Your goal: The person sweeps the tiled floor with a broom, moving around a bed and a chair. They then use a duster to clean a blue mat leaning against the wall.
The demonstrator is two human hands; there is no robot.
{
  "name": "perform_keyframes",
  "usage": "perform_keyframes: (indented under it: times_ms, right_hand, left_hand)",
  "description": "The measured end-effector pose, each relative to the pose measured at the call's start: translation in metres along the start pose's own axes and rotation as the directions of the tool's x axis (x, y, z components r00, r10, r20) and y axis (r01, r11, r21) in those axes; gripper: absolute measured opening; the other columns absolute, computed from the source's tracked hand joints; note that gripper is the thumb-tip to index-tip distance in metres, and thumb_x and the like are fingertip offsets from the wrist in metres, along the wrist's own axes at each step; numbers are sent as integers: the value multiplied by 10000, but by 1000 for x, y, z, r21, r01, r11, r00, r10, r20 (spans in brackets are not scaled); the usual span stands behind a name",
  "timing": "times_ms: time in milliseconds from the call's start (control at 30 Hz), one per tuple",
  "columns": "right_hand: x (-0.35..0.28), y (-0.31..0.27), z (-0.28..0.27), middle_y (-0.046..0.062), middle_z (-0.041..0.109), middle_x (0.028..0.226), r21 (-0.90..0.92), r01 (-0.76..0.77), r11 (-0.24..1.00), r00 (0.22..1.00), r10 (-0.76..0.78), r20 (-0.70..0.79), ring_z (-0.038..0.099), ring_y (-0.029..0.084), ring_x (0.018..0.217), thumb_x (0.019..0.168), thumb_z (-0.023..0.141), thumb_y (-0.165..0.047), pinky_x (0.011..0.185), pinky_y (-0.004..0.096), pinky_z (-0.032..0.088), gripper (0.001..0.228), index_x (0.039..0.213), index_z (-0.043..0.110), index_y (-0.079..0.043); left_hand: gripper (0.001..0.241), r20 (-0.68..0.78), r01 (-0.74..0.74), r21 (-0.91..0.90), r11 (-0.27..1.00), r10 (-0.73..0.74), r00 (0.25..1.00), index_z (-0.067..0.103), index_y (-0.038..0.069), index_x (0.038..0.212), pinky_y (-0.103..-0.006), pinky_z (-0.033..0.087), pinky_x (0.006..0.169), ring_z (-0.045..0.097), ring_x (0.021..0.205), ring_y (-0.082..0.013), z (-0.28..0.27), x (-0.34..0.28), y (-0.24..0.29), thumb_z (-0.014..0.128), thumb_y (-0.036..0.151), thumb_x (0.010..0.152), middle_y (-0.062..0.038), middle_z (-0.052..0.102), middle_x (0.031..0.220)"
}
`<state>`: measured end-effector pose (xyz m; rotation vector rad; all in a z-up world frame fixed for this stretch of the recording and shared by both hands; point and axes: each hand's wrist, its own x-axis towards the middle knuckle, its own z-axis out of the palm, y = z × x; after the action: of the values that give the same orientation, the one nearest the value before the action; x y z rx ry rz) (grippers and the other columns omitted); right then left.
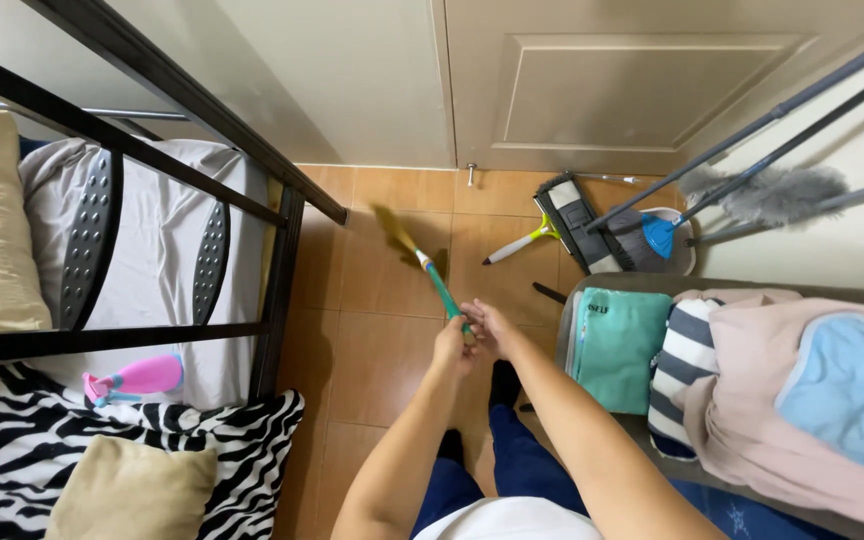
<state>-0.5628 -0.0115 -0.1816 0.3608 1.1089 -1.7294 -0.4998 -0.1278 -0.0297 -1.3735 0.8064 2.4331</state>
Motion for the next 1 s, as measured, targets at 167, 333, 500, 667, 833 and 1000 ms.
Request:
perform_keyframes:
  times_ms: [167, 333, 500, 667, 833, 1000]
  right_hand:
    - [-82, -16, 60, -46, 593, 1483, -11, -24, 1000, 997, 23, -73, 537, 149, 1279, 988, 408, -544, 911, 361, 462, 611, 1482, 532, -204]
    - [-100, 32, 88, -63, 562, 1528, -56, 26, 998, 995, -32, -94, 458, 156, 1355, 1011, 388, -521, 975, 398, 410, 583, 1499, 518, -230]
    - [-125, 78, 108, -26, 553, 1535, 63, 141, 988, 985, -133, -106, 519, 218, 1312, 1023, 417, -466, 953, 417, 439, 567, 1501, 515, -177]
    - [-176, 93, 143, -15, 562, 1511, -4, 108, 994, 980, -107, -167, 555, 190, 1279, 1022, 409, -471, 846, 357, 488, 568, 1489, 521, -168]
    - [-201, 109, 139, 80, 602, 1470, 38, 61, 997, 987, -55, -152, 593, 200, 1260, 1039, 427, -444, 808, 323, 532, 546, 1487, 513, -144]
    - [-216, 124, 126, 120, 616, 1425, -13, -51, 999, 978, 47, -204, 607, 245, 1220, 1039, 416, -432, 817, 360, 567, 539, 1470, 524, -129]
  left_hand:
    - [144, 231, 178, -208, 962, -129, 965, 532, 151, 980, -234, 283, 404, 368, 459, -74, -66, 3, 6, 518, 287, 1027, 2, 577, 700]
    - [125, 429, 255, -235, 938, -135, 893, 524, 155, 976, -221, 283, 406, 354, 475, -70, -123, -67, -3, 534, 270, 1025, 22, 569, 703]
    - [141, 421, 177, -112, 978, -114, 900, 492, 157, 1008, -230, 309, 434, 361, 481, -63, -150, -136, -21, 545, 287, 1029, 17, 575, 724]
    - [148, 314, 99, -5, 995, -93, 945, 497, 149, 1000, -246, 322, 427, 382, 462, -71, -157, -147, -54, 531, 292, 1022, 4, 586, 704]
    - [153, 195, 92, 9, 996, -92, 976, 510, 135, 975, -268, 339, 434, 411, 466, -102, -181, -122, -85, 526, 277, 1030, -18, 589, 678]
    - [162, 152, 230, 33, 973, -232, 961, 545, 167, 919, -253, 308, 400, 394, 442, -91, -209, -84, -129, 551, 299, 1013, 20, 575, 644]
